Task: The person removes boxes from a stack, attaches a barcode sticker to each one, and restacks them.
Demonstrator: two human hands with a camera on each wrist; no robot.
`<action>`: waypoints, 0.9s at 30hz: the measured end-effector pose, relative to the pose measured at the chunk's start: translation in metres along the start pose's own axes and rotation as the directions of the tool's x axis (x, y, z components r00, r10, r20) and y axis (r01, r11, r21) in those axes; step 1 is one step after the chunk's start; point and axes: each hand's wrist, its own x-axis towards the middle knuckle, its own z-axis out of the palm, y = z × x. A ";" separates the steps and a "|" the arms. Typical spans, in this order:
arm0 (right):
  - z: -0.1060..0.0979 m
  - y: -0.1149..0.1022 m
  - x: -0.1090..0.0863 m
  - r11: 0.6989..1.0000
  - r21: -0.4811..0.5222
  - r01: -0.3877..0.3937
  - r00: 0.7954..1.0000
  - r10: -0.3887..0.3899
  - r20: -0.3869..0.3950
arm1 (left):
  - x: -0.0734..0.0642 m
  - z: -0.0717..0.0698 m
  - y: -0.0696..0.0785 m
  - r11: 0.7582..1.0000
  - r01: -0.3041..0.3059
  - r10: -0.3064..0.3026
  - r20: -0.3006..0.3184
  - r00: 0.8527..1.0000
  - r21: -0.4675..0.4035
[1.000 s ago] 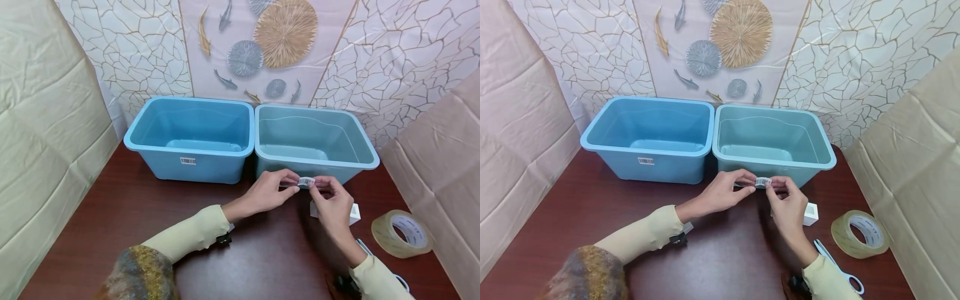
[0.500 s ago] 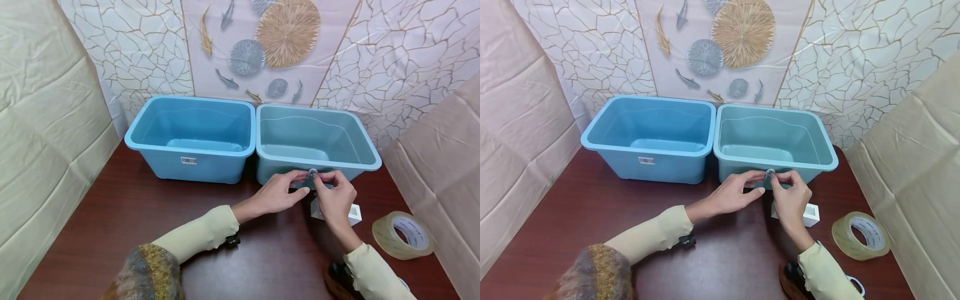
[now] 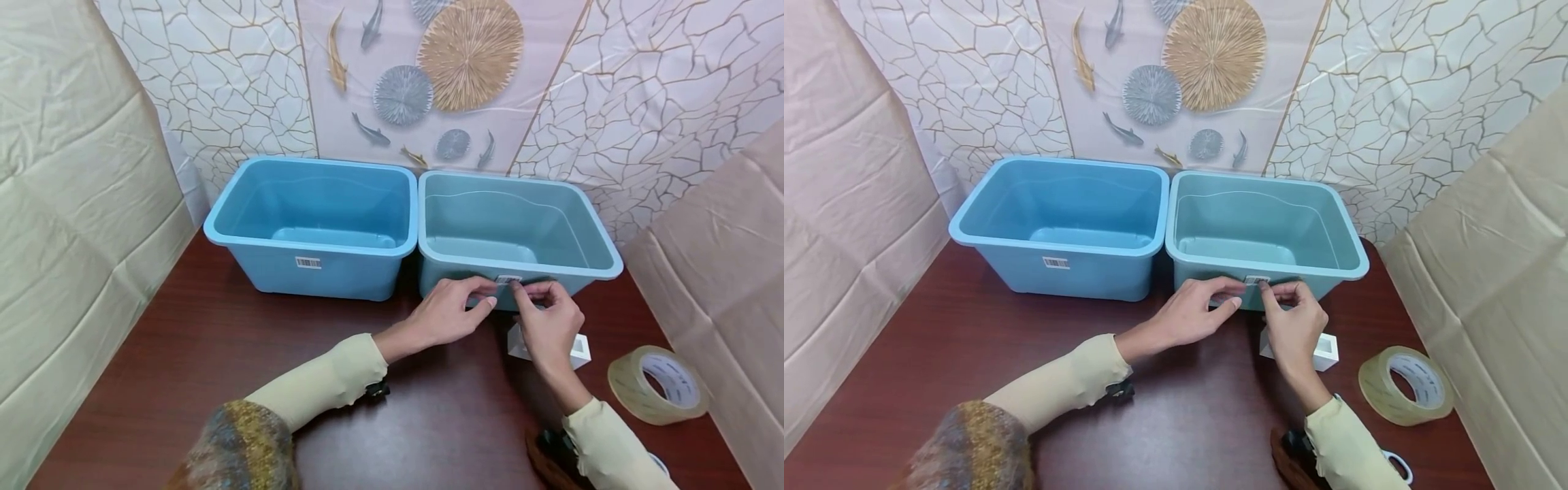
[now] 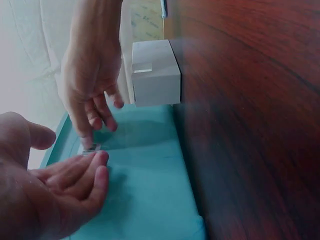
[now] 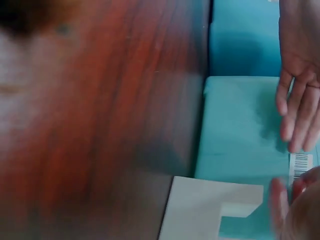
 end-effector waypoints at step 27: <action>-0.044 -0.011 -0.017 0.912 -0.117 0.393 0.899 -0.355 0.256 | -0.089 -0.111 -0.010 0.953 -0.048 -0.005 0.172 0.985 0.299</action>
